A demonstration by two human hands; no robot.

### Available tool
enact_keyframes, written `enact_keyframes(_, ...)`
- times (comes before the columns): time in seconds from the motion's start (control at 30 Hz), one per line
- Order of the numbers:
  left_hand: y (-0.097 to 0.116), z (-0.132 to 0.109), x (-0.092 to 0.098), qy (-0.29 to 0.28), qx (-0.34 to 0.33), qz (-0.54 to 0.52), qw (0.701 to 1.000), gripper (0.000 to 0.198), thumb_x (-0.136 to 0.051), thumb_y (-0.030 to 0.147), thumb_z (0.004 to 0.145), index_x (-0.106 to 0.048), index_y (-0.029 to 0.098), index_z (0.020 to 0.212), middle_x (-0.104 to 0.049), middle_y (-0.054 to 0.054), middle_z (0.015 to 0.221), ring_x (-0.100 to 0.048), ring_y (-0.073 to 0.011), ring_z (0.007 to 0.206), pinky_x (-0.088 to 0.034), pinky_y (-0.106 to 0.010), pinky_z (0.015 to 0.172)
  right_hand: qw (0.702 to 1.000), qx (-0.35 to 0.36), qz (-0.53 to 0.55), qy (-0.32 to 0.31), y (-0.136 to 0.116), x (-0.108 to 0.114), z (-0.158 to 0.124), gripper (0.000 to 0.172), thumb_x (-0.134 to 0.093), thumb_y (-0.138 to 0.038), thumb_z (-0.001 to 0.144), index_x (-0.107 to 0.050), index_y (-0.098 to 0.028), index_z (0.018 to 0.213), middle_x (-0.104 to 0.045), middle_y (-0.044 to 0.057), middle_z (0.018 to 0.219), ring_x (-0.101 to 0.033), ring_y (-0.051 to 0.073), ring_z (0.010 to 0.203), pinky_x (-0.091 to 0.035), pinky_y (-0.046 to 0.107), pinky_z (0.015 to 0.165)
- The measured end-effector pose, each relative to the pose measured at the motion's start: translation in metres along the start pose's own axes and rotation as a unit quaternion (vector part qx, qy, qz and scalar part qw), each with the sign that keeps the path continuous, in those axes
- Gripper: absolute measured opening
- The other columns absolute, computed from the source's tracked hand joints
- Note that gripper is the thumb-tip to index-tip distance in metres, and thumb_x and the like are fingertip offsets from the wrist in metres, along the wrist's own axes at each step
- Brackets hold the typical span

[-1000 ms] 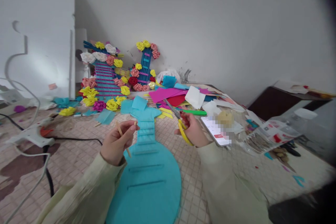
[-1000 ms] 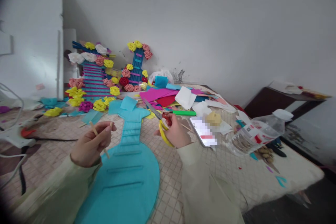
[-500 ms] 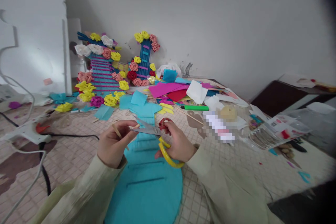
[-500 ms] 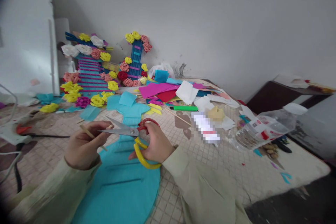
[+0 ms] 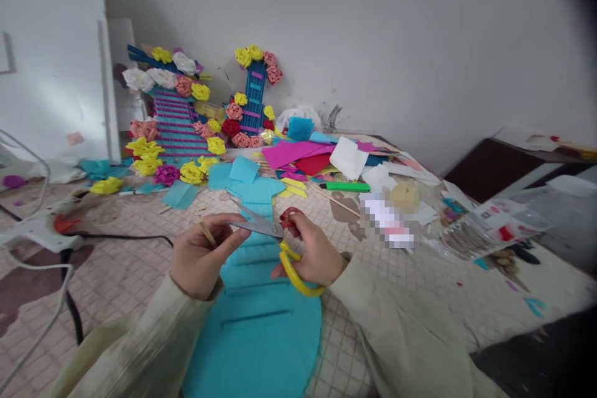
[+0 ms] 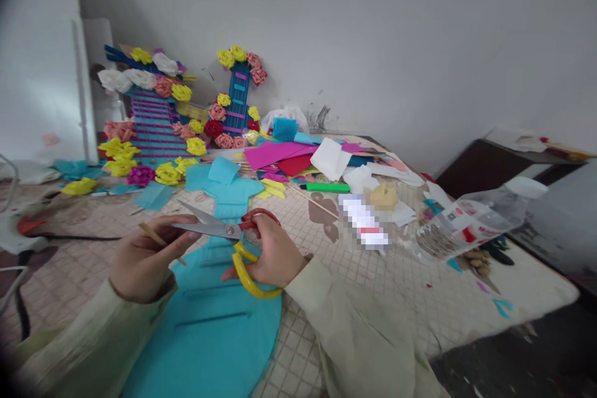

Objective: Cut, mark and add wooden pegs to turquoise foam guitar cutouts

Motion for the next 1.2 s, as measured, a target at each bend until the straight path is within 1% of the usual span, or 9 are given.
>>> enact_keyframes(0.17,0.004,0.000,-0.001,0.001,-0.008,-0.017,1.000,0.014,-0.074,0.026,0.055,-0.067,0.023,0.067,-0.063,0.000,0.068,-0.055,-0.0108,0.059,-0.043,-0.018,0.049,1.000,0.019,-0.015,-0.002,-0.004,0.000,0.000,0.055,-0.075,-0.042,0.054,-0.043,-0.018,0.091,-0.049,0.004,0.085,-0.050,0.018,0.074,-0.043,0.030,0.065)
enact_keyframes(0.23,0.004,0.001,-0.001,0.000,-0.005,-0.025,1.000,0.015,-0.075,0.027,0.054,-0.067,0.023,0.066,-0.064,0.000,0.070,-0.056,-0.0105,0.059,-0.044,-0.018,0.051,1.000,0.019,-0.021,-0.002,-0.004,-0.001,-0.001,0.055,-0.074,-0.043,0.056,-0.042,-0.018,0.092,-0.050,0.004,0.085,-0.050,0.018,0.074,-0.043,0.030,0.066)
enact_keyframes(0.37,0.004,0.000,-0.001,-0.007,-0.012,-0.013,1.000,0.016,-0.075,0.029,0.057,-0.067,0.024,0.070,-0.064,0.000,0.071,-0.054,-0.0099,0.057,-0.042,-0.019,0.048,1.000,0.011,-0.026,-0.003,-0.003,-0.001,-0.001,0.056,-0.073,-0.045,0.057,-0.043,-0.017,0.094,-0.050,0.005,0.086,-0.049,0.018,0.074,-0.042,0.030,0.065)
enact_keyframes(0.5,0.002,0.000,-0.002,-0.023,-0.020,0.011,0.999,0.015,-0.074,0.029,0.060,-0.067,0.025,0.073,-0.061,0.001,0.064,-0.052,-0.0095,0.056,-0.038,-0.018,0.045,0.999,0.006,-0.035,-0.005,-0.002,-0.002,-0.001,0.055,-0.072,-0.047,0.057,-0.043,-0.017,0.091,-0.048,0.003,0.080,-0.046,0.016,0.067,-0.040,0.028,0.059)
enact_keyframes(0.6,0.003,0.000,-0.003,-0.030,-0.027,0.014,0.999,0.014,-0.072,0.028,0.061,-0.067,0.026,0.074,-0.061,0.002,0.064,-0.051,-0.0083,0.054,-0.038,-0.017,0.045,0.999,0.011,-0.037,-0.004,-0.003,-0.001,-0.001,0.053,-0.072,-0.047,0.057,-0.043,-0.018,0.091,-0.049,0.003,0.080,-0.048,0.017,0.069,-0.041,0.028,0.061)
enact_keyframes(0.67,0.006,0.000,-0.002,-0.024,-0.043,0.015,0.999,0.011,-0.072,0.026,0.061,-0.067,0.024,0.071,-0.062,0.002,0.066,-0.048,-0.0070,0.050,-0.038,-0.017,0.043,0.999,0.013,-0.040,-0.002,-0.004,0.001,-0.001,0.053,-0.072,-0.047,0.057,-0.043,-0.018,0.091,-0.050,0.003,0.081,-0.049,0.017,0.070,-0.042,0.029,0.062)
enact_keyframes(0.8,0.013,0.001,-0.002,-0.015,-0.075,0.028,0.997,0.006,-0.070,0.024,0.059,-0.066,0.021,0.059,-0.065,0.001,0.071,-0.047,-0.0062,0.047,-0.039,-0.018,0.041,0.998,0.015,-0.053,0.006,-0.004,0.004,-0.001,0.052,-0.073,-0.047,0.056,-0.043,-0.017,0.085,-0.049,0.002,0.077,-0.049,0.017,0.067,-0.042,0.028,0.059)
enact_keyframes(1.03,0.015,0.001,-0.001,-0.008,-0.069,0.040,0.997,0.007,-0.070,0.023,0.057,-0.067,0.022,0.064,-0.065,0.002,0.068,-0.048,-0.0069,0.047,-0.040,-0.018,0.041,0.997,0.034,-0.059,0.022,-0.007,0.007,-0.001,0.048,-0.073,-0.046,0.056,-0.046,-0.017,0.084,-0.052,0.003,0.077,-0.052,0.017,0.068,-0.045,0.029,0.060)
enact_keyframes(1.2,0.006,0.001,0.001,-0.008,-0.041,0.075,0.996,0.012,-0.072,0.029,0.057,-0.066,0.020,0.063,-0.055,0.004,0.049,-0.046,-0.0074,0.046,-0.036,-0.017,0.040,0.995,0.018,-0.076,0.055,-0.005,0.013,-0.003,0.037,-0.072,-0.042,0.058,-0.050,-0.018,0.077,-0.055,0.001,0.067,-0.054,0.015,0.059,-0.044,0.026,0.055)
Point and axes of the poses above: each hand's wrist, its own z-axis towards the middle knuckle, its own x-axis out of the back of the hand, y = z × x, the point moved 9 cm from there along z, towards the middle knuckle
